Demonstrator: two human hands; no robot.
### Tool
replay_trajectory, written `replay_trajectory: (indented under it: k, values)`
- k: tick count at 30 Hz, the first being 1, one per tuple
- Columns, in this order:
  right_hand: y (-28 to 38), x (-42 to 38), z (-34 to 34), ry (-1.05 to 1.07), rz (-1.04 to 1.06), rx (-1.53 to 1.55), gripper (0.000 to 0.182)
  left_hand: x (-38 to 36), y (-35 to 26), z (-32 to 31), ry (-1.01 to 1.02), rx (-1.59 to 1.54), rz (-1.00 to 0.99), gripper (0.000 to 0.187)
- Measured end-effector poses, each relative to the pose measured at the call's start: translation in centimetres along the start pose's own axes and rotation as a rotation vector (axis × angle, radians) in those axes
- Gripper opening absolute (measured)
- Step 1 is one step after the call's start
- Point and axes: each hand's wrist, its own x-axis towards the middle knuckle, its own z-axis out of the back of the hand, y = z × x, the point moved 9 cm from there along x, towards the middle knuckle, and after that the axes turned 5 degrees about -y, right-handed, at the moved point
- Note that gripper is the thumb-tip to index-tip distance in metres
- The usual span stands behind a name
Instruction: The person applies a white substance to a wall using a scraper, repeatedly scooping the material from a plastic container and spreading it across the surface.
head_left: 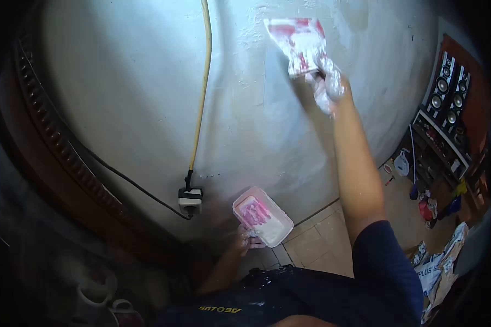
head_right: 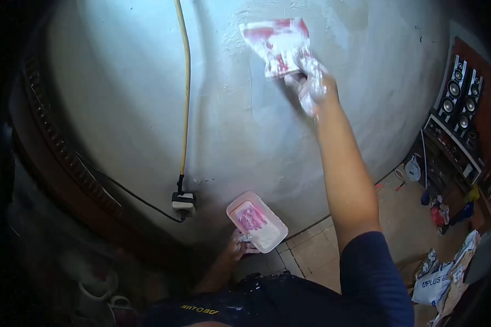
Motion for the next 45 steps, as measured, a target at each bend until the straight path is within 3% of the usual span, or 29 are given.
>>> replay_trajectory:
  k: [3, 6, 9, 10, 11, 12, 13, 14, 16, 19, 22, 23, 25, 29, 32, 36, 37, 40, 41, 42, 45]
  values:
    - [-2.3, 3.8, 1.0, -0.149, -0.079, -0.077, 0.025, 0.0, 0.7, 0.6, 0.005, -0.033, 0.011, 0.054]
    - [-10.5, -1.3, 8.1, -0.337, -0.297, -0.078, 0.028, 0.0, 1.0, 1.4, -0.042, -0.030, 0.042, 0.055]
    - [-15.4, -10.5, 14.3, -0.307, -0.313, 0.124, 0.036, -1.6, -1.8, -1.0, 0.004, -0.023, 0.003, 0.060]
    - [-14.7, -13.3, 13.3, 0.010, -0.308, 0.161, 0.039, -1.8, -2.6, -1.7, 0.035, -0.006, -0.020, 0.063]
    - [-15.3, -16.2, 17.3, -0.255, -0.343, 0.155, 0.040, -1.6, -2.9, -1.5, 0.016, -0.012, -0.043, 0.065]
    - [-13.7, -18.8, 18.2, -0.333, -0.360, 0.144, 0.041, -1.3, -3.0, -1.2, -0.006, -0.018, -0.059, 0.067]
    - [-11.8, -20.3, 17.8, -0.095, -0.338, 0.173, 0.042, -1.4, -3.8, -1.9, 0.012, -0.016, -0.098, 0.068]
    - [-10.1, -21.5, 18.7, -0.315, -0.298, 0.104, 0.041, -1.6, -4.8, -2.9, 0.032, -0.014, -0.135, 0.069]
    - [-7.7, -23.2, 20.0, -0.375, -0.228, -0.179, 0.034, -2.3, -6.8, -5.6, 0.111, -0.057, -0.182, 0.069]
    - [-5.9, -25.3, 15.7, -0.345, -0.252, -0.648, 0.020, -1.6, -7.1, -7.2, 0.175, -0.054, -0.184, 0.068]
    - [-5.8, -25.9, 10.7, -0.085, 0.128, -1.075, 0.013, -1.6, -7.1, -8.3, 0.179, -0.122, -0.210, 0.065]
    - [-6.3, -25.8, 10.7, -0.091, 0.122, -1.079, 0.013, -1.7, -7.1, -8.5, 0.188, -0.142, -0.218, 0.063]
    - [-5.9, -26.3, 7.1, 0.184, 0.489, -1.308, 0.017, -1.9, -7.0, -8.7, 0.170, -0.099, -0.224, 0.063]
    - [-8.9, -26.7, 7.8, 0.208, 0.303, -1.484, 0.022, -1.7, -6.2, -7.7, 0.162, -0.067, -0.274, 0.064]
    - [-10.3, -27.3, 8.6, 0.224, 0.300, -1.406, 0.021, -1.2, -5.7, -7.4, 0.113, 0.011, -0.267, 0.065]
    - [-8.5, -26.9, 10.0, -0.038, 0.150, -1.240, 0.015, -0.9, -4.9, -6.8, 0.053, -0.037, -0.232, 0.068]
    - [-8.1, -27.0, 10.3, -0.055, 0.228, -1.196, 0.016, -1.0, -5.0, -7.0, 0.067, -0.050, -0.233, 0.066]
    - [-9.2, -28.0, 9.6, 0.120, 0.352, -1.430, 0.017, -0.9, -4.9, -7.1, 0.065, -0.037, -0.219, 0.063]
    - [-10.6, -28.3, 11.0, 0.107, 0.137, -1.371, 0.017, -0.8, -4.7, -7.0, 0.057, 0.004, -0.226, 0.063]
    - [-10.9, -28.5, 11.3, 0.103, 0.137, -1.370, 0.017, -0.8, -4.8, -7.1, 0.048, 0.046, -0.230, 0.062]
    - [-9.4, -28.4, 13.2, -0.213, -0.016, -1.197, 0.016, -1.1, -5.1, -7.2, 0.025, -0.044, -0.211, 0.063]
